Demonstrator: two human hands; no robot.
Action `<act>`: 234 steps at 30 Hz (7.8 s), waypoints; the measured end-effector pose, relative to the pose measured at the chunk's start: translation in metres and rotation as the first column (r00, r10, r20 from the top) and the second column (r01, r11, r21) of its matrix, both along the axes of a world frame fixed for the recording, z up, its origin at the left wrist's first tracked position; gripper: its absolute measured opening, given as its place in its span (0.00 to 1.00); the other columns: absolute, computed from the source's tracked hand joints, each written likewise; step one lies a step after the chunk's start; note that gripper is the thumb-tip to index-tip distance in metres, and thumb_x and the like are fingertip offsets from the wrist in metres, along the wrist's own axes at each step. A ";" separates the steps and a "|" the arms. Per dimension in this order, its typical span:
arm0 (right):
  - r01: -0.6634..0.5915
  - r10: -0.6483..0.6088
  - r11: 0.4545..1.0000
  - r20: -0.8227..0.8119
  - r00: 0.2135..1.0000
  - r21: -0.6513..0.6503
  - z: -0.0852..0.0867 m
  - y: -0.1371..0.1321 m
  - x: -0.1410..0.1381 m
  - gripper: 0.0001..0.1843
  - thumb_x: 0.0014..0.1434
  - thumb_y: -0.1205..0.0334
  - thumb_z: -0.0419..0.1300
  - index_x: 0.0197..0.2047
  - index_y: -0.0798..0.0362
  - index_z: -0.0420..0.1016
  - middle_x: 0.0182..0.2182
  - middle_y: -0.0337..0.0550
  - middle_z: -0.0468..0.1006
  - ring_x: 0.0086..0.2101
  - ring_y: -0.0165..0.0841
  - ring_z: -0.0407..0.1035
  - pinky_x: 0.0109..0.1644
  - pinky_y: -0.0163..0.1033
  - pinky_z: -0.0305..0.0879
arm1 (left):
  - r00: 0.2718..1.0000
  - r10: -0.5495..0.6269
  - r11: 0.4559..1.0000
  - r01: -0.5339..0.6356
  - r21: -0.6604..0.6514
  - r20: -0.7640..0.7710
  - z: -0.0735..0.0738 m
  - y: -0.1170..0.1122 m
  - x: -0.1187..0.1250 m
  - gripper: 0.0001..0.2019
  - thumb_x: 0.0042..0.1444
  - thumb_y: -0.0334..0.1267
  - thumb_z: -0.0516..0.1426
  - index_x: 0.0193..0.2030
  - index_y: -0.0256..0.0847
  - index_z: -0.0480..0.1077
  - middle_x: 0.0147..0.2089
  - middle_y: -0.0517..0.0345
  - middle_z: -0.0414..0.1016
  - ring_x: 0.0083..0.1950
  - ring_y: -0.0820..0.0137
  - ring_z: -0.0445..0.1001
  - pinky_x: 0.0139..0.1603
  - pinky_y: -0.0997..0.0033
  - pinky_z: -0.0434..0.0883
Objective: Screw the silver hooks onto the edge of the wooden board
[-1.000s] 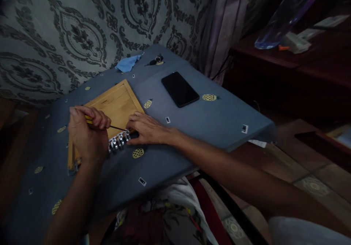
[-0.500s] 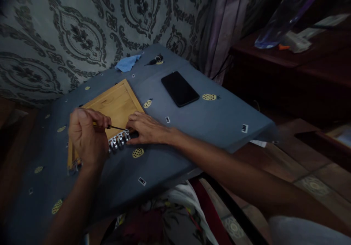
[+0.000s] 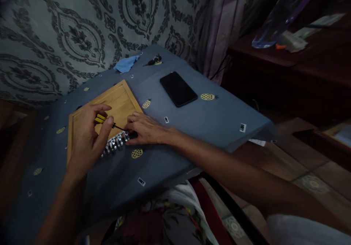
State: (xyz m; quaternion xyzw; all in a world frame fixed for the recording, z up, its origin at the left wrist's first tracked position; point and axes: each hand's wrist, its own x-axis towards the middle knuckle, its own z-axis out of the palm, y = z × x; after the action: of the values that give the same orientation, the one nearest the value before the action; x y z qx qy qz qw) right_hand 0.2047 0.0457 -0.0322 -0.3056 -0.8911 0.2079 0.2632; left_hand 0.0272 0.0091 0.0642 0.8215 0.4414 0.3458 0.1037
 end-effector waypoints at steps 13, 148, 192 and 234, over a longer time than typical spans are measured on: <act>0.019 -0.019 1.000 -0.011 1.000 0.002 -0.001 0.000 0.000 0.20 0.60 0.50 0.72 0.48 0.57 0.81 0.41 0.48 0.75 0.44 0.41 0.67 0.49 0.44 0.64 | 0.963 -0.002 0.992 0.036 -0.120 0.269 -0.004 0.011 -0.016 0.14 0.60 0.40 0.66 0.52 0.44 0.74 0.44 0.55 0.82 0.45 0.67 0.82 0.49 0.69 0.79; -0.026 0.022 1.000 -0.441 0.897 -0.003 0.067 -0.001 -0.008 0.18 0.73 0.55 0.57 0.63 0.45 0.75 0.53 0.47 0.78 0.55 0.39 0.71 0.62 0.52 0.68 | 0.960 -0.001 0.991 -0.037 0.130 0.281 -0.041 0.008 -0.022 0.09 0.66 0.39 0.61 0.51 0.45 0.69 0.43 0.60 0.81 0.42 0.70 0.83 0.43 0.70 0.79; 0.041 -0.349 0.880 -0.586 0.732 -0.474 0.057 -0.003 -0.013 0.23 0.52 0.43 0.75 0.33 0.52 0.74 0.33 0.39 0.82 0.21 0.23 0.65 0.21 0.31 0.65 | 0.883 -0.007 0.970 -0.108 -0.216 -0.469 -0.059 -0.003 -0.032 0.20 0.60 0.53 0.66 0.49 0.39 0.78 0.50 0.51 0.78 0.55 0.55 0.72 0.58 0.52 0.68; 0.187 -0.403 0.906 -0.643 0.651 -0.379 0.040 -0.009 -0.020 0.21 0.57 0.42 0.71 0.34 0.49 0.73 0.26 0.35 0.74 0.23 0.28 0.68 0.30 0.38 0.70 | 0.855 -0.005 0.975 -0.111 -0.191 -0.519 -0.043 -0.003 -0.058 0.28 0.55 0.65 0.64 0.47 0.41 0.73 0.49 0.51 0.75 0.54 0.54 0.70 0.54 0.56 0.65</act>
State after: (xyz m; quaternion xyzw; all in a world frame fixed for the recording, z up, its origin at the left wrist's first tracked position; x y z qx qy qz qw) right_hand 0.1849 0.0365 0.0076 -0.3780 -0.6191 0.3862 0.5698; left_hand -0.0304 0.0060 0.0207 0.8555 0.5101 0.0660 0.0595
